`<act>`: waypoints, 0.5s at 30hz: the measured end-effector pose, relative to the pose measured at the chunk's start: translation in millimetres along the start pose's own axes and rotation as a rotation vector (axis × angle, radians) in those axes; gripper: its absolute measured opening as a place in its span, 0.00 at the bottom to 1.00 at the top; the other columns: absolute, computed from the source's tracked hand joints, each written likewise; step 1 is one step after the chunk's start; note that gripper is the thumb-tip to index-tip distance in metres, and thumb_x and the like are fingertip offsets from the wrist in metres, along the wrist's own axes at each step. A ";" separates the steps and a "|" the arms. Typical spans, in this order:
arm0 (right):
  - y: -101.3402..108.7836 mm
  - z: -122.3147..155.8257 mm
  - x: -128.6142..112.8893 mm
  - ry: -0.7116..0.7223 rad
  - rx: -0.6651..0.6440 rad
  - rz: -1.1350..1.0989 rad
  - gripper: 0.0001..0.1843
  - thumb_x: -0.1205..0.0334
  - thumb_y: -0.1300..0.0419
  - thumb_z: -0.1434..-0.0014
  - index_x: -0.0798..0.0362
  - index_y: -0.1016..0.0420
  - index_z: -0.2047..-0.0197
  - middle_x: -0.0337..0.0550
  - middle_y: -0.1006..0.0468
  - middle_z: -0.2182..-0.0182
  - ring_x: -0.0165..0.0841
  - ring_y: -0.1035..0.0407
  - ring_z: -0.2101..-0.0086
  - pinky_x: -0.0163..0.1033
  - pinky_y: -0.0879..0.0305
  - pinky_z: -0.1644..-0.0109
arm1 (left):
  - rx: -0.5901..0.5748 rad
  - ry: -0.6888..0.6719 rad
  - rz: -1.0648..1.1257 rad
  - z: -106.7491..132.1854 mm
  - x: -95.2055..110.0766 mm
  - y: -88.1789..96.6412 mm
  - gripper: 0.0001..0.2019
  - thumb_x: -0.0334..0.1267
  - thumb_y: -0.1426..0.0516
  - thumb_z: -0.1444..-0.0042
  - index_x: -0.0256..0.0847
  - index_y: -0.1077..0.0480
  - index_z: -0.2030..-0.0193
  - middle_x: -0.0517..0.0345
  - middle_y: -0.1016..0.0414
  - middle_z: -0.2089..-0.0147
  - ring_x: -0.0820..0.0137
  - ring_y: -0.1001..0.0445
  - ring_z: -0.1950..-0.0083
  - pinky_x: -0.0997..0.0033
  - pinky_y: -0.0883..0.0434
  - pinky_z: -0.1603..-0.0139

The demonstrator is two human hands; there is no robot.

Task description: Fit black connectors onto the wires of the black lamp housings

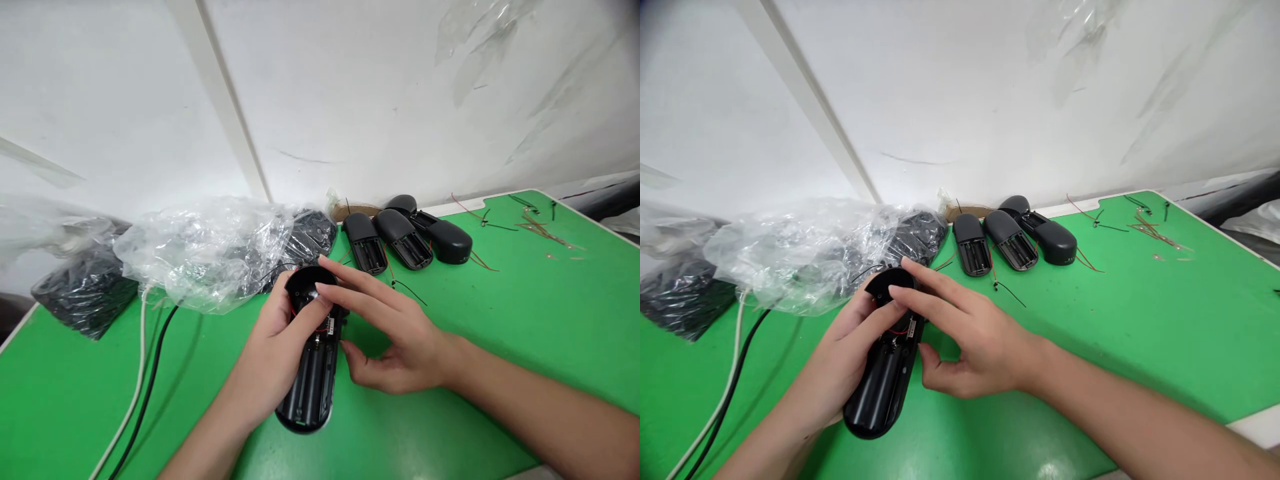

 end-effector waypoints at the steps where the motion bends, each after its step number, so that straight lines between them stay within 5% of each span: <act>1: -0.4 0.2 0.4 -0.003 0.001 0.006 0.37 0.74 0.43 0.42 0.63 0.43 0.29 0.63 0.46 0.29 0.43 0.48 0.30 0.49 0.41 0.28 | -0.009 -0.004 -0.007 -0.2 -0.2 -0.1 0.18 0.51 0.37 0.39 0.47 0.30 0.47 0.60 0.32 0.62 0.73 0.37 0.63 0.78 0.34 0.67; 15: -0.6 0.9 -4.4 0.008 0.046 0.062 0.35 0.74 0.42 0.45 0.67 0.38 0.33 0.66 0.40 0.32 0.41 0.43 0.32 0.46 0.37 0.30 | -0.048 0.009 -0.029 3.1 -5.1 0.5 0.14 0.51 0.39 0.37 0.50 0.30 0.48 0.62 0.33 0.61 0.73 0.36 0.60 0.79 0.32 0.61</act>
Point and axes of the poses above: each hand's wrist, its own z-axis away from the middle knuckle, its own y-axis out of the back of the hand, x = y × z, the point moved 6 cm from there along -z, towards the middle knuckle
